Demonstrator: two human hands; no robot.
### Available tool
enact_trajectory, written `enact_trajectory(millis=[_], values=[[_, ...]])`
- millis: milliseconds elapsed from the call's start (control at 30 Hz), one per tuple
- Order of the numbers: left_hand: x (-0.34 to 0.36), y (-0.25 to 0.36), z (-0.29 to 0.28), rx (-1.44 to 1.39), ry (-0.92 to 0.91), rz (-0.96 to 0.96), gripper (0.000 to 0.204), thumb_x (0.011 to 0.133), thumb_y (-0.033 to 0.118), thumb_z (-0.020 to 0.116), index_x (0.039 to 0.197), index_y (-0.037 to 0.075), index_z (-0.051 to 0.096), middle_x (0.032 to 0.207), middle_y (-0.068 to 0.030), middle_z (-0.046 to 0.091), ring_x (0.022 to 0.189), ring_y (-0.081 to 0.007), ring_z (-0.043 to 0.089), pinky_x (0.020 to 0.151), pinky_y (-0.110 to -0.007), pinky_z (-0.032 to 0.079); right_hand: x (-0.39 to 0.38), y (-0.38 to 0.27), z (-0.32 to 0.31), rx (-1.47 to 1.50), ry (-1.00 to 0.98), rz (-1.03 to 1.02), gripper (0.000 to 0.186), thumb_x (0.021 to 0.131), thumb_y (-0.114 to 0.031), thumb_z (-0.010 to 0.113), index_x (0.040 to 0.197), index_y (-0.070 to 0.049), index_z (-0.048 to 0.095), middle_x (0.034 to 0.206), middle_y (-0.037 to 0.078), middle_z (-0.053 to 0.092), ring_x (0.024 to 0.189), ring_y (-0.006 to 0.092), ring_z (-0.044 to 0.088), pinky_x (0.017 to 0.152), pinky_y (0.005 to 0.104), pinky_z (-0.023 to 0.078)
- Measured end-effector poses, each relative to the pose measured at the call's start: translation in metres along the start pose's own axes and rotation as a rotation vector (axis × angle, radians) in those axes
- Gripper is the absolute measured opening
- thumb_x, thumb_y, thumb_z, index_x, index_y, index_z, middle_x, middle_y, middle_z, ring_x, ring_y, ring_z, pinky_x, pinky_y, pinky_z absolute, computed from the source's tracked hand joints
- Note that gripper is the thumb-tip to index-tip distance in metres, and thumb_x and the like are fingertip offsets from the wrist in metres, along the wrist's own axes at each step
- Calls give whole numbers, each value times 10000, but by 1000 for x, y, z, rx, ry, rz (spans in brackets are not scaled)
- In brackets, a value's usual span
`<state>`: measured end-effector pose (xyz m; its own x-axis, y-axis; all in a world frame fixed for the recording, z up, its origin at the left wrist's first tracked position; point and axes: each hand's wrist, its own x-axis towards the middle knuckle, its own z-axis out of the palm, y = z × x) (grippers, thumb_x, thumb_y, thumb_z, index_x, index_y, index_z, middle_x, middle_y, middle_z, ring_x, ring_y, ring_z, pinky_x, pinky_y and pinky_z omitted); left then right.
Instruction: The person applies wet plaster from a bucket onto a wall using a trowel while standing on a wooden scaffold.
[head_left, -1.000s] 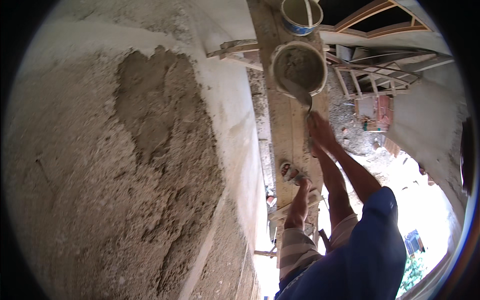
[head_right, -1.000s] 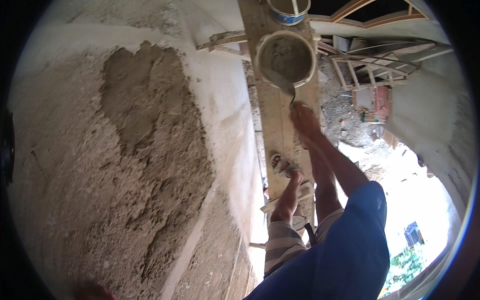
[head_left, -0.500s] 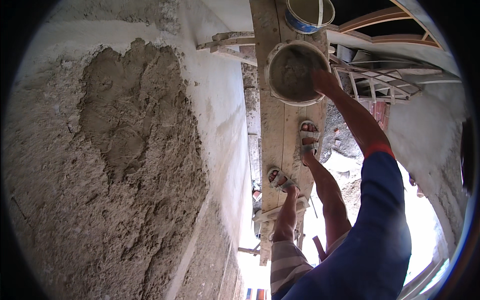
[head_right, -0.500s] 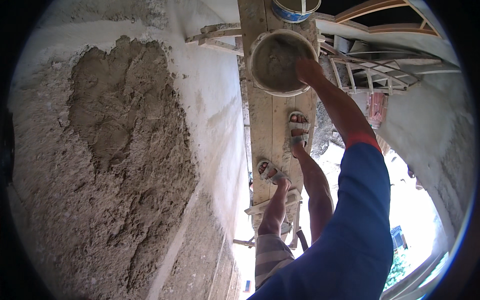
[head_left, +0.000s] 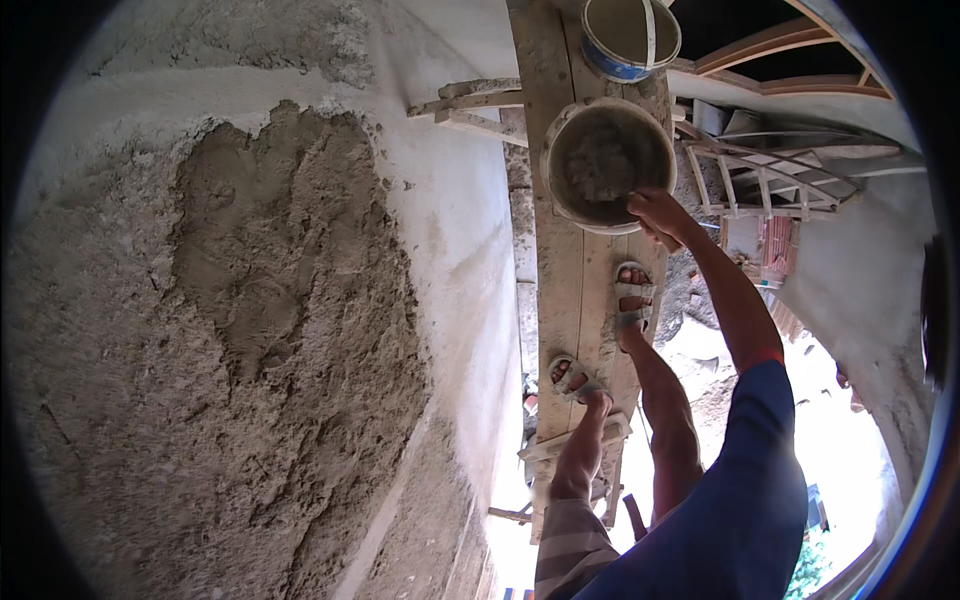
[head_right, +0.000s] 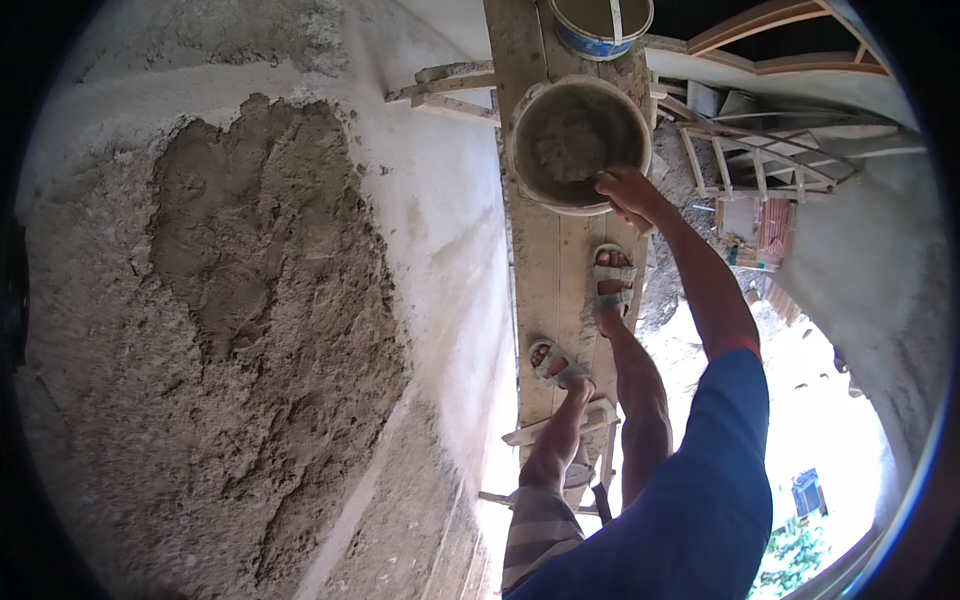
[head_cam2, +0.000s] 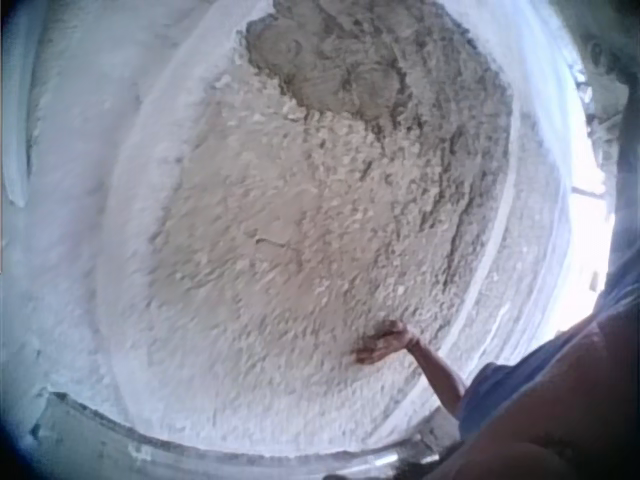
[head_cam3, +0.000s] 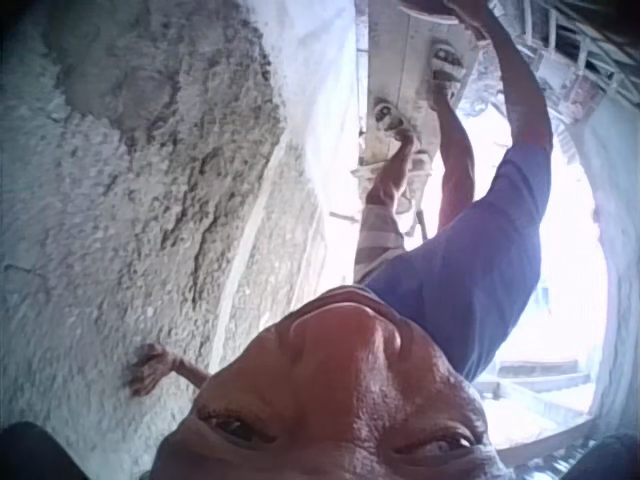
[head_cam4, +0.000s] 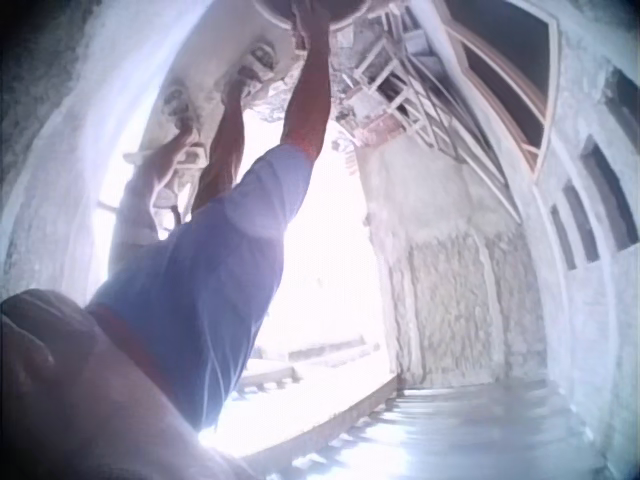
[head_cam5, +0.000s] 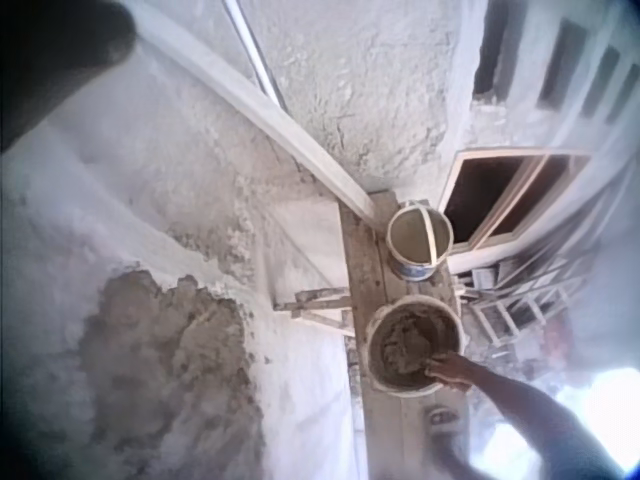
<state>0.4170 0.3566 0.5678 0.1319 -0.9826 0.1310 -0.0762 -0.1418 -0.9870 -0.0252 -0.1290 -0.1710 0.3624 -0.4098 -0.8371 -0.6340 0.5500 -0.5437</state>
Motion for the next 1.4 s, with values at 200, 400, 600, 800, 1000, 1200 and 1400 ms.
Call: enact_trajectory(millis=[200, 400, 600, 800, 1000, 1200, 1400], values=[[-4, -6, 2, -43, 24, -18, 719, 955, 630, 361, 1403, 76, 461, 1521, -270, 324, 1342, -577, 310, 1027, -712, 277, -29, 26, 10, 69, 54, -110, 198, 932, -234, 603, 998, -46, 601, 595, 20, 519, 436, 104, 485, 377, 299, 376], [-7, -10, 5, -55, 28, 8, 657, 1002, 590, 325, 1474, 145, 431, 1559, -156, 343, 1458, -396, 255, 1153, -609, 236, -78, 3, 42, 220, 135, -83, 219, 918, -210, 572, 1086, -74, 605, 601, 17, 526, 419, 117, 500, 366, 289, 407], [-4, -4, 5, -109, 3, -121, 642, 1005, 581, 286, 1512, 189, 335, 1593, -168, 248, 1470, -437, 186, 1154, -667, 192, -210, -101, 88, 752, 223, -244, 244, 901, -206, 526, 1118, -97, 548, 695, 26, 540, 479, 125, 526, 411, 272, 446], [-5, -5, -3, -184, -60, -185, 624, 1009, 513, 308, 1519, 155, 327, 1590, -209, 230, 1442, -557, 122, 1149, -695, 129, -291, -208, 139, 900, 499, -747, 208, 886, -204, 546, 1052, -80, 529, 716, 39, 546, 539, 134, 537, 467, 282, 466], [-13, -2, -2, -199, -138, -199, 611, 1015, 496, 304, 1514, 145, 336, 1584, -228, 235, 1436, -577, 106, 1165, -669, 63, -237, -291, 236, 596, 810, -840, 256, 945, -294, 538, 1058, -65, 553, 744, 49, 565, 593, 151, 545, 524, 295, 469], [-13, -2, -1, -209, -98, -185, 611, 1016, 517, 301, 1489, 140, 386, 1564, -236, 282, 1438, -571, 121, 1157, -666, 95, -251, -386, 434, -229, 396, -655, 410, 965, -189, 564, 1328, 0, 532, 1174, 234, 635, 1009, 374, 634, 787, 435, 542], [-6, -4, -7, -187, -101, -163, 624, 1012, 530, 336, 1511, 156, 362, 1590, -204, 255, 1454, -536, 134, 1142, -669, 149, -345, -364, 432, 268, 310, -1095, 448, 959, -110, 550, 1354, 71, 445, 982, 197, 674, 698, 233, 676, 535, 364, 595]])
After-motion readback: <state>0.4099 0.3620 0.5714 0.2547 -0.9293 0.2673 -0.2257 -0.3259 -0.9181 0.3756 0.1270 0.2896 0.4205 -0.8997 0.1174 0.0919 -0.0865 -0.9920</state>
